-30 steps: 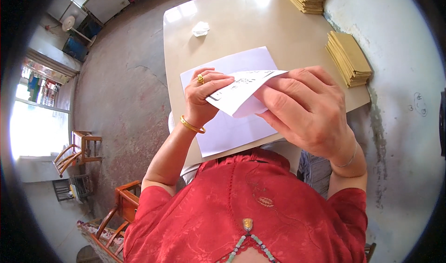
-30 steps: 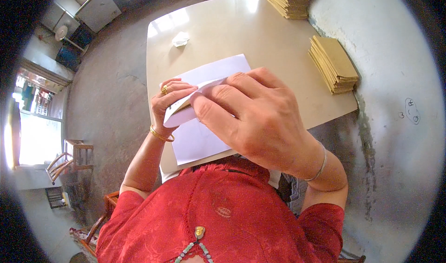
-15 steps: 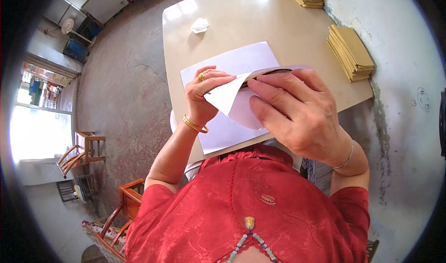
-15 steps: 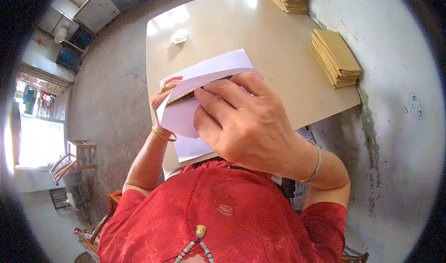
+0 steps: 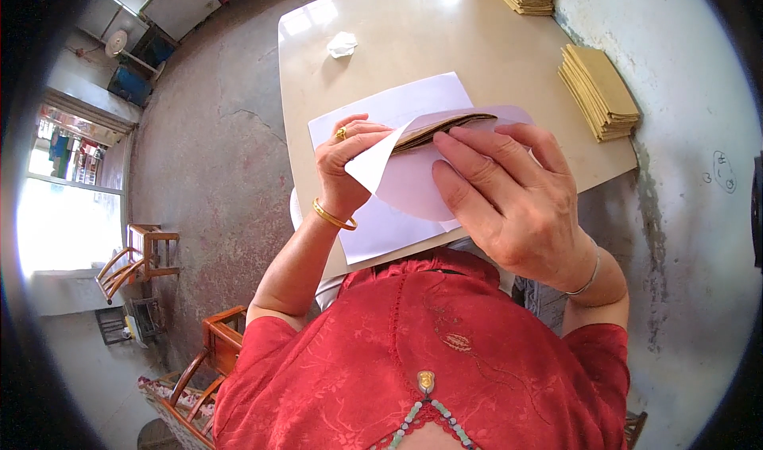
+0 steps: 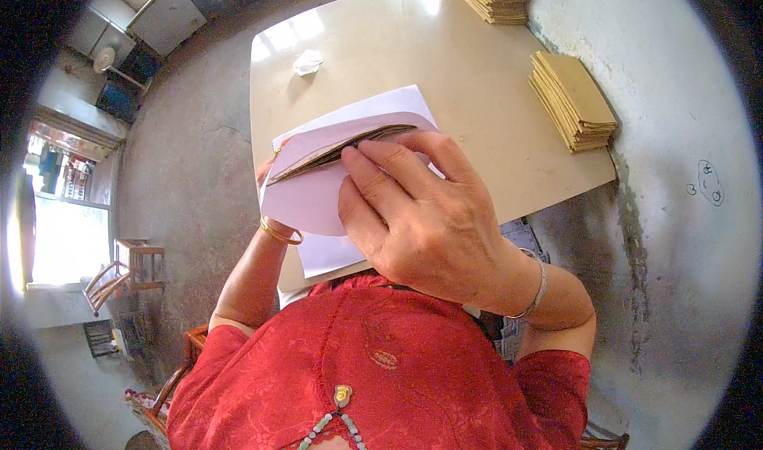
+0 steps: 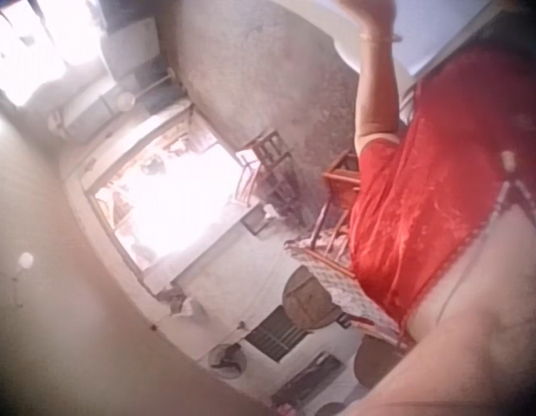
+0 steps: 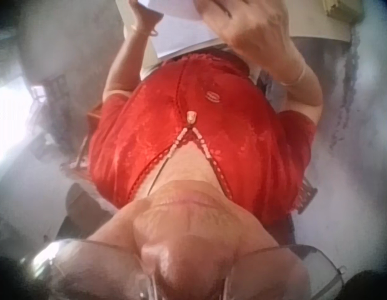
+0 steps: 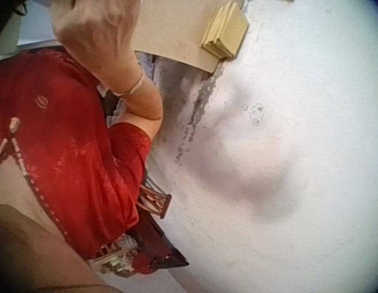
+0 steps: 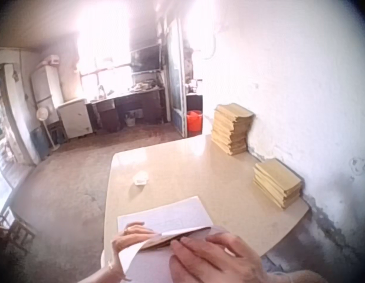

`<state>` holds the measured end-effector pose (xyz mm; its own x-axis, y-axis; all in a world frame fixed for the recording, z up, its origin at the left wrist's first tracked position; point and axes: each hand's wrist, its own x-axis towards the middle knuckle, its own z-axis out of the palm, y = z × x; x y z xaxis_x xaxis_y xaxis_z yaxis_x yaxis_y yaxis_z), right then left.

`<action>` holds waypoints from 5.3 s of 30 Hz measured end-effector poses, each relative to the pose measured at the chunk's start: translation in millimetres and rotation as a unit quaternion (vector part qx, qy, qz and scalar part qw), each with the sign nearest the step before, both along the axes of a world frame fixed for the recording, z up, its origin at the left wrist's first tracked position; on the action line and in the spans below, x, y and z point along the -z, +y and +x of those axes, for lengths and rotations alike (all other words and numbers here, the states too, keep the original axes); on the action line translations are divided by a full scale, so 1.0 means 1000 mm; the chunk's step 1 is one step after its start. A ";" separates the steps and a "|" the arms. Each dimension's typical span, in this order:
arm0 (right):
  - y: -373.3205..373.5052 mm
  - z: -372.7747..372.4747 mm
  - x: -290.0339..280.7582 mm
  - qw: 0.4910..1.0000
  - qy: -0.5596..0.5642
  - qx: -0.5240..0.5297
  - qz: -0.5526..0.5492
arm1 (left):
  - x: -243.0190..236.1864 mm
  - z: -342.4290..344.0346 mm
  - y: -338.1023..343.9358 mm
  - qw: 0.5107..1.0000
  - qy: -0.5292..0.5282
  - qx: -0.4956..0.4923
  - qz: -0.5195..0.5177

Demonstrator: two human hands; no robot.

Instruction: The person wraps stacks of gold paper by placing each stack onto a paper wrapper, folding the wrapper around the stack, and setting the packaged bundles aside.

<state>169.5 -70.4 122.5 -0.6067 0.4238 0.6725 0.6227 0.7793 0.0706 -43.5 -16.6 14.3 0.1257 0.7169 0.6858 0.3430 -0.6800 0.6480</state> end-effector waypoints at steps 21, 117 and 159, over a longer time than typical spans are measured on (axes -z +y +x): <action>-0.009 0.003 0.005 1.000 -0.016 0.006 -0.015 | -0.002 -0.003 -0.002 1.000 0.021 0.000 0.016; 0.035 -0.006 0.032 0.997 0.016 -0.031 -0.062 | 0.024 0.015 -0.007 0.957 -0.157 0.024 -0.244; 0.043 -0.037 0.058 0.991 0.085 -0.018 -0.101 | 0.039 0.015 0.012 0.995 -0.042 0.005 -0.088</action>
<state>132.2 -27.0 64.2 -0.5102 0.5395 0.6698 0.5831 0.7894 -0.1918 -28.7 -5.1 -25.2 0.0807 0.8255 0.5586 0.2768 -0.5569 0.7831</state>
